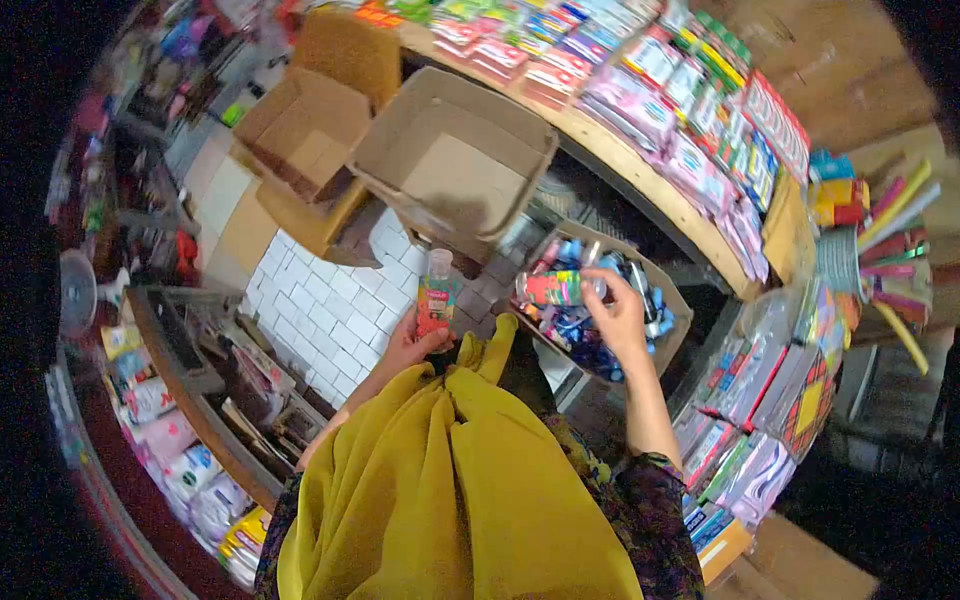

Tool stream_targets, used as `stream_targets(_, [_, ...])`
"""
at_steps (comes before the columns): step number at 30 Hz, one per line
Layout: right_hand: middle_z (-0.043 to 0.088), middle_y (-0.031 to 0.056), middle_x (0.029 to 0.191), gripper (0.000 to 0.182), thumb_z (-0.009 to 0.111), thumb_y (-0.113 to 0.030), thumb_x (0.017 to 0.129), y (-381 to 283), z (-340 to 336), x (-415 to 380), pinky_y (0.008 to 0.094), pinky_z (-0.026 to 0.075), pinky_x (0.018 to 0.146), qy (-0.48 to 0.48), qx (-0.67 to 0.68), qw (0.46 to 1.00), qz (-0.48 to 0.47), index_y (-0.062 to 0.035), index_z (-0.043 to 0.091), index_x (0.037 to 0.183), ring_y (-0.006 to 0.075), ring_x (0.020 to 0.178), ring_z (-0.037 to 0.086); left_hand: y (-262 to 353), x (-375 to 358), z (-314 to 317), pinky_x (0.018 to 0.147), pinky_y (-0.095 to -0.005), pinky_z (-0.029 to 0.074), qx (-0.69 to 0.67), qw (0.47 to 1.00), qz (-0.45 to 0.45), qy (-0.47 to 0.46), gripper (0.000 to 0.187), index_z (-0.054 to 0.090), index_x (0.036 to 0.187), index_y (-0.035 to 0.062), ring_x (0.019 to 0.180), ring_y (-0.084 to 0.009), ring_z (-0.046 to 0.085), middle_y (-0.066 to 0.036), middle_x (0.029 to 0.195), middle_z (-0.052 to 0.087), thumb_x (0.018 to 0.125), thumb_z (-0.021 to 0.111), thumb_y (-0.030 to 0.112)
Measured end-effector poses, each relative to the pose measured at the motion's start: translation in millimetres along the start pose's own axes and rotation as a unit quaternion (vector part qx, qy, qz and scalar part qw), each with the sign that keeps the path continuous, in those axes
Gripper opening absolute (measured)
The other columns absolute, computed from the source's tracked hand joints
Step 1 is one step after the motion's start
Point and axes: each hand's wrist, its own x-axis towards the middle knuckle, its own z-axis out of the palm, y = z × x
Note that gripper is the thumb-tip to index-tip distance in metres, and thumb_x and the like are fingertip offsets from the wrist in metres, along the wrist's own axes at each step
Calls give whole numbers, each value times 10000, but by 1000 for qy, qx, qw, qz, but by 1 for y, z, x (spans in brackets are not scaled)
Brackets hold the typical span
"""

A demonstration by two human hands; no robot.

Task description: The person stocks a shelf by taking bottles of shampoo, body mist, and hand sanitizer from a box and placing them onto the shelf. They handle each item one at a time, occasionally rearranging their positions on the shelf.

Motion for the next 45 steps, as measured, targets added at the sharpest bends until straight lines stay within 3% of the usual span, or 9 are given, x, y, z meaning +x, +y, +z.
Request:
stream_targets(5, [604, -3, 798, 198, 598, -166, 894, -114, 77, 35, 194, 443, 595, -109, 92, 987, -68, -20, 633, 1024, 40, 683, 539, 13, -56, -67, 745, -254, 482, -63, 991, 86, 84, 430, 430, 1249, 68, 876, -100, 575, -25, 1023, 572, 881, 628, 168])
stream_targets(12, [603, 55, 974, 202, 573, -144, 905, -244, 254, 22, 257, 521, 687, -301, 185, 923, -154, 11, 617, 1026, 96, 817, 569, 39, -183, -203, 814, -320, 499, -135, 954, 180, 197, 350, 429, 1234, 54, 897, -168, 600, -82, 1034, 590, 935, 523, 211])
stream_targets(19, [611, 54, 964, 195, 576, -143, 905, -341, 429, 0, 254, 512, 678, -464, 238, 826, -214, 13, 615, 1016, 93, 801, 571, 54, -299, -285, 790, -315, 499, -150, 864, 291, 383, 345, 437, 1214, 58, 879, -154, 599, -84, 992, 613, 948, 505, 266])
stream_targets(28, [623, 34, 918, 223, 587, -211, 904, -423, 611, 8, 225, 455, 670, -575, 225, 736, -278, -12, 629, 996, 75, 786, 558, 41, -359, -376, 797, -318, 507, -182, 774, 334, 506, 299, 434, 1212, 46, 881, -167, 614, -93, 1024, 623, 961, 478, 204])
stream_targets(33, [623, 14, 907, 233, 608, -226, 890, -480, 712, 35, 200, 403, 658, -639, 230, 692, -245, -18, 632, 994, 54, 756, 524, 76, -368, -440, 766, -309, 501, -154, 693, 345, 614, 298, 449, 1182, 46, 850, -165, 607, -83, 973, 611, 958, 467, 241])
stream_targets(37, [632, 21, 942, 171, 577, -128, 899, -556, 776, 72, 207, 430, 694, -687, 156, 651, -283, -12, 620, 1018, 60, 777, 545, 121, -355, -488, 740, -313, 488, -193, 602, 380, 675, 366, 462, 1152, 35, 814, -178, 598, -96, 925, 606, 946, 453, 338])
stream_targets(38, [627, 28, 941, 166, 560, -84, 898, -574, 793, 78, 225, 442, 694, -726, 195, 616, -236, -2, 608, 1035, 76, 775, 553, 137, -353, -497, 734, -316, 488, -187, 581, 389, 690, 367, 457, 1154, 37, 802, -180, 597, -101, 919, 604, 945, 453, 339])
stream_targets(41, [621, 36, 937, 182, 550, -105, 906, -622, 843, 85, 245, 455, 697, -708, 189, 611, -301, 7, 603, 1040, 97, 772, 562, 159, -353, -528, 690, -325, 491, -186, 533, 425, 707, 398, 423, 1188, 43, 767, -198, 596, -120, 897, 594, 938, 453, 352])
stream_targets(45, [615, 61, 939, 237, 555, -192, 921, -666, 890, 67, 267, 465, 702, -753, 249, 542, -277, 8, 590, 1043, 124, 773, 574, 181, -363, -546, 685, -338, 502, -193, 483, 446, 728, 421, 395, 1211, 40, 767, -214, 601, -127, 895, 589, 943, 435, 362])
